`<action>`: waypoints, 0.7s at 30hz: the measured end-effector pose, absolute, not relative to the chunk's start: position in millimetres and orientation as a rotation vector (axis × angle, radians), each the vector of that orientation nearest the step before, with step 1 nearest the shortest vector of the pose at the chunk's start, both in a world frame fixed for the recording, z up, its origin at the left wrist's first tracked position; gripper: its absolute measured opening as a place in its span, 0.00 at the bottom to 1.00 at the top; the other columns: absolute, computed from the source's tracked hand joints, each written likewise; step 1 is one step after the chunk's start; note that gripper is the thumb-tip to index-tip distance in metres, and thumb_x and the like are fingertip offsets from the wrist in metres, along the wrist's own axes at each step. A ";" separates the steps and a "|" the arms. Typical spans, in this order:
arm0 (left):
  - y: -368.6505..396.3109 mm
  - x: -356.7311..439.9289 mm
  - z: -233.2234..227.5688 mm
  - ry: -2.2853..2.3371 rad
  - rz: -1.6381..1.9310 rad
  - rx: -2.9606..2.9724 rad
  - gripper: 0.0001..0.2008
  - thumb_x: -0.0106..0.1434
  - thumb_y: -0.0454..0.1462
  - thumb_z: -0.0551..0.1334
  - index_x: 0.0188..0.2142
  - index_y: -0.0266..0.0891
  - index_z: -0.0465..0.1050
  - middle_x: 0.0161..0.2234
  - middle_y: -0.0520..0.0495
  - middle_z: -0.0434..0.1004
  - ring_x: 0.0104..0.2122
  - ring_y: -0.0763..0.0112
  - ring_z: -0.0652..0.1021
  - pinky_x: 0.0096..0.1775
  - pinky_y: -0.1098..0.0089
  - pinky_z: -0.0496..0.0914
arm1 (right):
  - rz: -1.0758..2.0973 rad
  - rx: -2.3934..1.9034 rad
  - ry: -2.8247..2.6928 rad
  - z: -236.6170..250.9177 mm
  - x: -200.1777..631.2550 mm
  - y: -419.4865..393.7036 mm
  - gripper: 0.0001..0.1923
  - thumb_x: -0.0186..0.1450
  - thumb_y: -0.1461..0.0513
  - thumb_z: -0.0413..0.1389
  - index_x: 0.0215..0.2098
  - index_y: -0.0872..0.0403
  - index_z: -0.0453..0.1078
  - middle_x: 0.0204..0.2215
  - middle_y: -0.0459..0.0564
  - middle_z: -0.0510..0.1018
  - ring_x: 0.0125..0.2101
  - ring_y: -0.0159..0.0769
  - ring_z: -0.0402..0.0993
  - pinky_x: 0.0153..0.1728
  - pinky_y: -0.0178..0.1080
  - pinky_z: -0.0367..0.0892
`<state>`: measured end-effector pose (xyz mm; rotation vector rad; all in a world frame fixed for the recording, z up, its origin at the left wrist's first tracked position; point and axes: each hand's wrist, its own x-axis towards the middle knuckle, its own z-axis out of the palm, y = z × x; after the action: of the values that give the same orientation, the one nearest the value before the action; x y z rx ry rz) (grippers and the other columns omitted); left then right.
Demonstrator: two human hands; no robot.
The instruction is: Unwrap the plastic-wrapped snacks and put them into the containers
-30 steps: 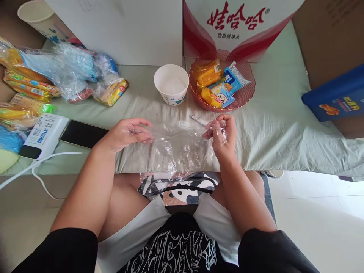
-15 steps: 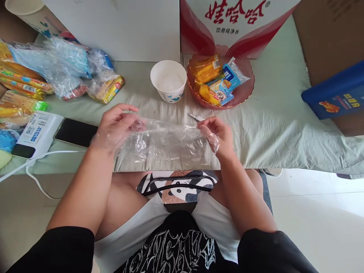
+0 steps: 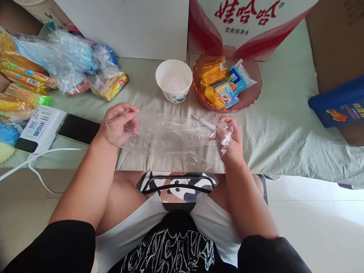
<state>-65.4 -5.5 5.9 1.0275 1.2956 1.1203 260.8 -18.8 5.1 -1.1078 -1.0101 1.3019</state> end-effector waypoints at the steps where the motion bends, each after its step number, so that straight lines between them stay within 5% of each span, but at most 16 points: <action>1: -5.1 -66.0 6.5 1.275 1.129 1.000 0.12 0.57 0.47 0.68 0.36 0.45 0.74 0.15 0.57 0.66 0.12 0.73 0.68 0.16 0.69 0.59 | 1.325 -1.087 -0.989 5.9 261.7 -18.6 0.17 0.59 0.51 0.70 0.39 0.44 0.69 0.17 0.35 0.64 0.18 0.30 0.67 0.24 0.37 0.71; 5: -5.8 -69.7 11.2 1.171 1.158 0.905 0.10 0.56 0.45 0.69 0.34 0.48 0.71 0.14 0.60 0.60 0.11 0.75 0.62 0.15 0.71 0.54 | 1.385 -1.055 -0.970 5.2 268.6 -16.7 0.15 0.61 0.51 0.67 0.39 0.43 0.67 0.17 0.36 0.60 0.18 0.31 0.65 0.25 0.38 0.70; 8: -5.6 -72.2 14.3 1.161 1.180 0.843 0.09 0.54 0.43 0.70 0.32 0.48 0.72 0.15 0.59 0.61 0.13 0.77 0.61 0.16 0.71 0.54 | 1.452 -1.072 -1.002 3.4 274.1 -14.3 0.17 0.62 0.46 0.63 0.34 0.45 0.64 0.20 0.39 0.65 0.21 0.34 0.69 0.26 0.41 0.71; 12: -2.1 -73.2 15.9 1.206 1.197 0.873 0.17 0.61 0.54 0.62 0.29 0.45 0.72 0.21 0.50 0.72 0.22 0.67 0.76 0.23 0.66 0.69 | 1.492 -1.087 -0.986 0.6 272.6 -12.9 0.26 0.63 0.35 0.54 0.32 0.47 0.65 0.29 0.45 0.75 0.26 0.37 0.75 0.29 0.44 0.74; 15: -0.3 -73.6 15.7 1.176 1.157 0.847 0.22 0.60 0.59 0.61 0.29 0.43 0.73 0.26 0.44 0.78 0.29 0.60 0.82 0.29 0.62 0.76 | 1.469 -1.158 -0.964 -2.4 267.0 -15.5 0.23 0.57 0.45 0.68 0.31 0.48 0.63 0.28 0.41 0.74 0.24 0.30 0.73 0.28 0.39 0.72; 18: -1.4 -74.9 15.2 1.149 1.062 0.852 0.13 0.50 0.44 0.71 0.32 0.43 0.75 0.31 0.48 0.80 0.29 0.65 0.82 0.28 0.66 0.75 | 1.443 -1.147 -0.941 0.0 269.3 -21.8 0.24 0.50 0.59 0.73 0.37 0.46 0.63 0.27 0.36 0.74 0.21 0.26 0.70 0.26 0.34 0.69; 21: -3.2 -76.2 14.8 1.150 1.062 0.874 0.19 0.45 0.33 0.73 0.37 0.46 0.74 0.32 0.54 0.78 0.23 0.75 0.77 0.23 0.73 0.67 | 1.572 -1.024 -0.913 9.8 281.6 -27.8 0.28 0.52 0.49 0.71 0.47 0.40 0.66 0.22 0.34 0.71 0.17 0.28 0.66 0.23 0.37 0.69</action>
<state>-76.2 -3.2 14.8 0.8740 1.1502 1.0620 281.6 -27.8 9.8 -1.0236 -0.9129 1.5724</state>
